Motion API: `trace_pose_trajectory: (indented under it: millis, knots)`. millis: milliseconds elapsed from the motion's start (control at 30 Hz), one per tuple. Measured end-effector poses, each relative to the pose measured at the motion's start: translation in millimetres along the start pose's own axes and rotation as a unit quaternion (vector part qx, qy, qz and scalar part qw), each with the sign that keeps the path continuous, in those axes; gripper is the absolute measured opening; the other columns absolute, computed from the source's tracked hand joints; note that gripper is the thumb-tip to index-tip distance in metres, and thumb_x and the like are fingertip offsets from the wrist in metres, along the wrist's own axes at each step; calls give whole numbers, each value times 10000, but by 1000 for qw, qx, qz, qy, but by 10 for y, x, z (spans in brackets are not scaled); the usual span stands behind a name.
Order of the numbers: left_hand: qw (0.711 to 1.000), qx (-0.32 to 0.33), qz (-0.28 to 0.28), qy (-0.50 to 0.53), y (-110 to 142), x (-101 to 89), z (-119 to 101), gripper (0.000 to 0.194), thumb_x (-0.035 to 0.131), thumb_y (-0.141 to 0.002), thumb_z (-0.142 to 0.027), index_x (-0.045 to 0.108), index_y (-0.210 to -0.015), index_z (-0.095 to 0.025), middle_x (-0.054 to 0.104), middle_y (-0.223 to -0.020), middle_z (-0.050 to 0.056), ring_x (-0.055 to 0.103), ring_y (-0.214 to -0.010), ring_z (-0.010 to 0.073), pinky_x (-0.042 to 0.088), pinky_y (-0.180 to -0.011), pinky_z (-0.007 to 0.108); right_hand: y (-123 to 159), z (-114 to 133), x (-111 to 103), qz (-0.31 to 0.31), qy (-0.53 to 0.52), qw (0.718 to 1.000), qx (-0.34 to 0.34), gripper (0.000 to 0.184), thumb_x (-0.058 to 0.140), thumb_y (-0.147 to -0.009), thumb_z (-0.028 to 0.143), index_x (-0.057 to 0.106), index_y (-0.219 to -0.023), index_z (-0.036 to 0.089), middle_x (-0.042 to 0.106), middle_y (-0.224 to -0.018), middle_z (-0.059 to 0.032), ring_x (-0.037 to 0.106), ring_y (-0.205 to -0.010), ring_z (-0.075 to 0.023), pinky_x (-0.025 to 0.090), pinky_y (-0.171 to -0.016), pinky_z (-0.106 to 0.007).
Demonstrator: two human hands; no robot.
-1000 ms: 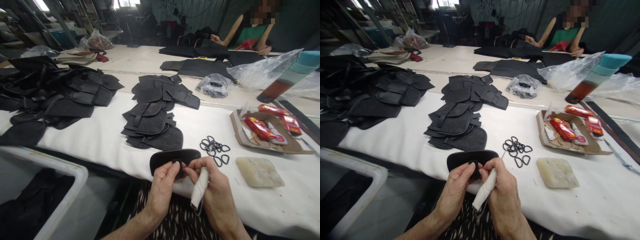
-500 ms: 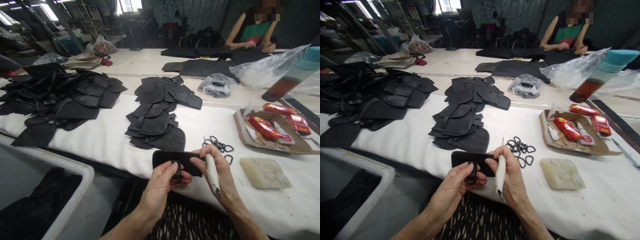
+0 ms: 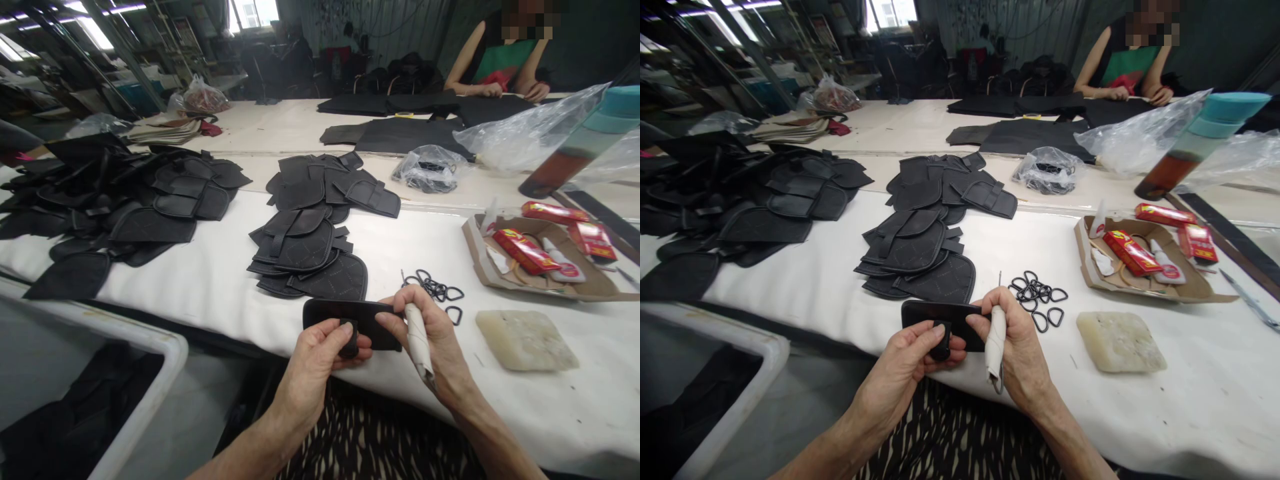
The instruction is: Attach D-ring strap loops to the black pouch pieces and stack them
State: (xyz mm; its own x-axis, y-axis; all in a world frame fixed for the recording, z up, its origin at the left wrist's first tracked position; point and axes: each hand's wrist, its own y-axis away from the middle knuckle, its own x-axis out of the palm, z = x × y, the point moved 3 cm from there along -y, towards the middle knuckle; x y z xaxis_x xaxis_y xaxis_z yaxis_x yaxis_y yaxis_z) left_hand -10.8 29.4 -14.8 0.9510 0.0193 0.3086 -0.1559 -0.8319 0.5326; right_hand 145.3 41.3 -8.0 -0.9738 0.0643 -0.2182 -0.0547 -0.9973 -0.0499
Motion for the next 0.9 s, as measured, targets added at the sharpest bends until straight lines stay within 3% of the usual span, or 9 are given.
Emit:
trace_pose_trajectory:
  millis: [533,900]
  knots:
    - [1000,2,9,-15,-5,-4,-18,235,622,-793,-328,648,-806,-95,708,-733,100,654,-672,185,508,-715,331,-51,10,12,10,-31,999,16,175,592,-819,244,425,-767,228,531,-754,49,378,-581,-105,312,-537,-239]
    - [1000,6,1,-1,-40,-20,-6,221,642,-769,-315,651,-763,-95,702,-693,89,649,-631,172,496,-659,285,-70,23,36,5,-30,999,13,177,604,-799,240,434,-751,231,513,-705,53,374,-563,-103,326,-515,-224]
